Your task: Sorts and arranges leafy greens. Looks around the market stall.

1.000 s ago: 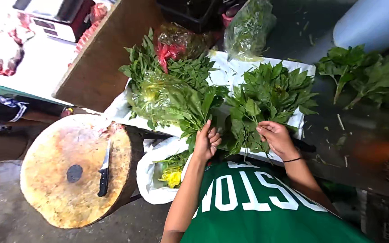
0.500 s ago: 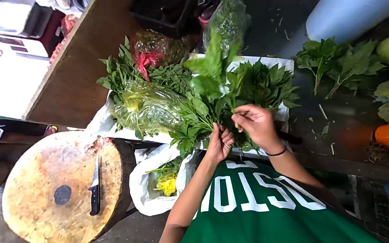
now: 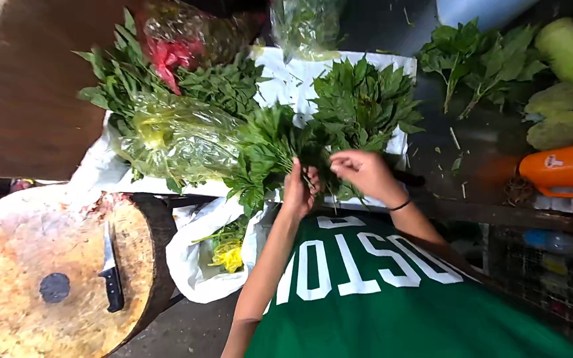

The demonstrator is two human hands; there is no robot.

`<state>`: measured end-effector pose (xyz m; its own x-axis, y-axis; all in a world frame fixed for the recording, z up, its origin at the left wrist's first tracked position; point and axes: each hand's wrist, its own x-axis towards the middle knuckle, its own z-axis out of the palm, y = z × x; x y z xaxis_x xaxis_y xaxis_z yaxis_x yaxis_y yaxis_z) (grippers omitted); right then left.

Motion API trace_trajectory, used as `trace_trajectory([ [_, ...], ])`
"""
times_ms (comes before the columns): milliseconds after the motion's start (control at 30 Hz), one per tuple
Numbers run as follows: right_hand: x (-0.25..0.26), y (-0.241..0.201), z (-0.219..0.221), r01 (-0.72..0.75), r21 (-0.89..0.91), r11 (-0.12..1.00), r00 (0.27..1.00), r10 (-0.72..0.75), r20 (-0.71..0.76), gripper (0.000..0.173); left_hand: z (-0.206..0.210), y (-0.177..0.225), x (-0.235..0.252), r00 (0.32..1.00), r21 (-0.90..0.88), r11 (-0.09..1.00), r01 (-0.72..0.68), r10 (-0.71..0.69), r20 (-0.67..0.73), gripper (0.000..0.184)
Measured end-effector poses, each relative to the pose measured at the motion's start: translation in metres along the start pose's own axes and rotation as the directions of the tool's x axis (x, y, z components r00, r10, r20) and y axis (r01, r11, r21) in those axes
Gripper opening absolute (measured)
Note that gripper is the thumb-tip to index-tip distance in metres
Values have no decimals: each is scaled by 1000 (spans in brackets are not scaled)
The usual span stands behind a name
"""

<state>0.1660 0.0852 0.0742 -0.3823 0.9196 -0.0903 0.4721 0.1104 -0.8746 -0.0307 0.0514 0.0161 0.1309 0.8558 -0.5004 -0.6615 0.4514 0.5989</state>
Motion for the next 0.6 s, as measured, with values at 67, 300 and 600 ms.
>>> trace_trajectory([
  [67, -2, 14, -26, -126, -5, 992, 980, 123, -158, 26, -6, 4, -2, 999, -26, 999, -37, 37, -15, 52],
  [300, -54, 66, -43, -285, -205, 936, 958, 270, -101, 18, -26, 22, -11, 973, -26, 982, -185, 179, -148, 36],
  [600, -49, 81, 42, -352, -200, 914, 912, 383, 149, 35, -26, 36, -23, 979, -60, 980, -189, 183, -91, 37],
])
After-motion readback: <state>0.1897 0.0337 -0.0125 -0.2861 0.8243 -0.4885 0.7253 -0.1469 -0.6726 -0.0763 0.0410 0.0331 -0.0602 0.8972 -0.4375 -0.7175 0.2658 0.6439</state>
